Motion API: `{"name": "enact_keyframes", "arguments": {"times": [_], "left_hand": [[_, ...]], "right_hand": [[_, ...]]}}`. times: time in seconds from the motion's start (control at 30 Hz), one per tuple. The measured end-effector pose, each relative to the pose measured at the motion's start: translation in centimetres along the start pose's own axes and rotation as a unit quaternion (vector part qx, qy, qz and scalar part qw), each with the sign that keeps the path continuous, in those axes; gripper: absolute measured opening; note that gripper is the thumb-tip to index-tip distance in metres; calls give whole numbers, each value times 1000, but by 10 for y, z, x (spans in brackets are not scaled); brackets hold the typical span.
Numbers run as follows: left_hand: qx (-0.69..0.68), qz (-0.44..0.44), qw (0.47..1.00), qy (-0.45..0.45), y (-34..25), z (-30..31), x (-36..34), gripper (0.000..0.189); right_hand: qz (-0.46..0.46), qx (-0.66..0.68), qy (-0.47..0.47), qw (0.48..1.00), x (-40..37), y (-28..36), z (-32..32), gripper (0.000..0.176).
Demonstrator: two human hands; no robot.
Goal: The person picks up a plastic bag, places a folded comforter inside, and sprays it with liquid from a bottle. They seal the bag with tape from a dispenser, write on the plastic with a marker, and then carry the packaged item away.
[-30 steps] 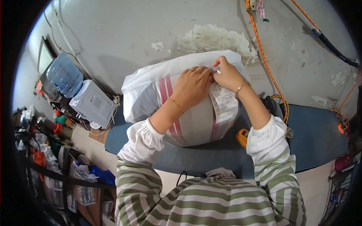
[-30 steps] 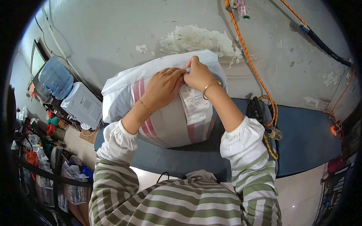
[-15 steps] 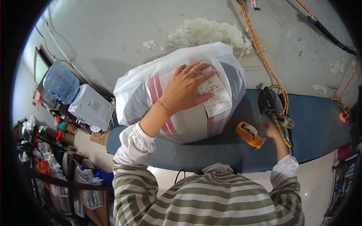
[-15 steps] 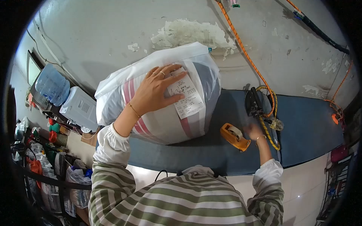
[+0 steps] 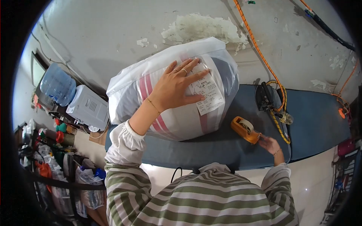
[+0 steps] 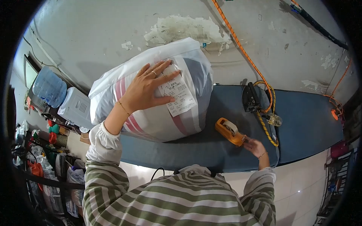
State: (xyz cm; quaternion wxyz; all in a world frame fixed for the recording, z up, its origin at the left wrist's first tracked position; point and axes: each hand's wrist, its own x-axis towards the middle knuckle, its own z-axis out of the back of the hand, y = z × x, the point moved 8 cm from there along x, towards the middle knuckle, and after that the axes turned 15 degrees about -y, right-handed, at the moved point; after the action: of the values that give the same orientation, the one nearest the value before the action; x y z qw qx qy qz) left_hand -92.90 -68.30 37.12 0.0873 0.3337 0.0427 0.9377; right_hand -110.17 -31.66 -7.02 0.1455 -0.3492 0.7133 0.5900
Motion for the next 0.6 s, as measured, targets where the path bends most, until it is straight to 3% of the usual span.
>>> {"name": "enact_keyframes", "arguments": {"times": [0.07,0.1,0.13,0.2,0.3,0.37,0.4,0.43,0.47,0.53,0.6], "left_hand": [[6,-4,1000,4,0,0,-1,60],[12,-9,1000,8,-1,0,-1,59],[18,-15,1000,11,-2,1,-1,58],[18,-30,999,3,-5,-1,-4,56],[26,-44,999,-9,-4,1,-3,55],[20,-48,999,-6,-6,0,-4,54],[16,-48,999,-5,-6,1,-3,55],[14,-47,999,-5,-6,1,-2,55],[14,-47,999,-11,-5,2,-2,55],[16,-47,999,-18,-4,3,-4,55],[12,-47,999,-18,-5,3,-5,56]], "right_hand": [[32,-262,-153,952,-7,-12,31,18],[204,-381,-153,889,1,0,29,15],[295,-469,-270,787,-2,9,49,16],[442,-585,-466,496,-43,36,43,16],[506,-402,-417,639,-68,82,4,17],[542,-209,-284,763,-135,128,-101,16],[550,-211,-221,778,-158,138,-148,20],[528,-119,-157,826,-182,140,-190,29],[512,-99,-84,849,-207,140,-231,43],[505,-36,65,860,-235,136,-296,67],[440,118,60,888,-231,128,-331,31]]}}
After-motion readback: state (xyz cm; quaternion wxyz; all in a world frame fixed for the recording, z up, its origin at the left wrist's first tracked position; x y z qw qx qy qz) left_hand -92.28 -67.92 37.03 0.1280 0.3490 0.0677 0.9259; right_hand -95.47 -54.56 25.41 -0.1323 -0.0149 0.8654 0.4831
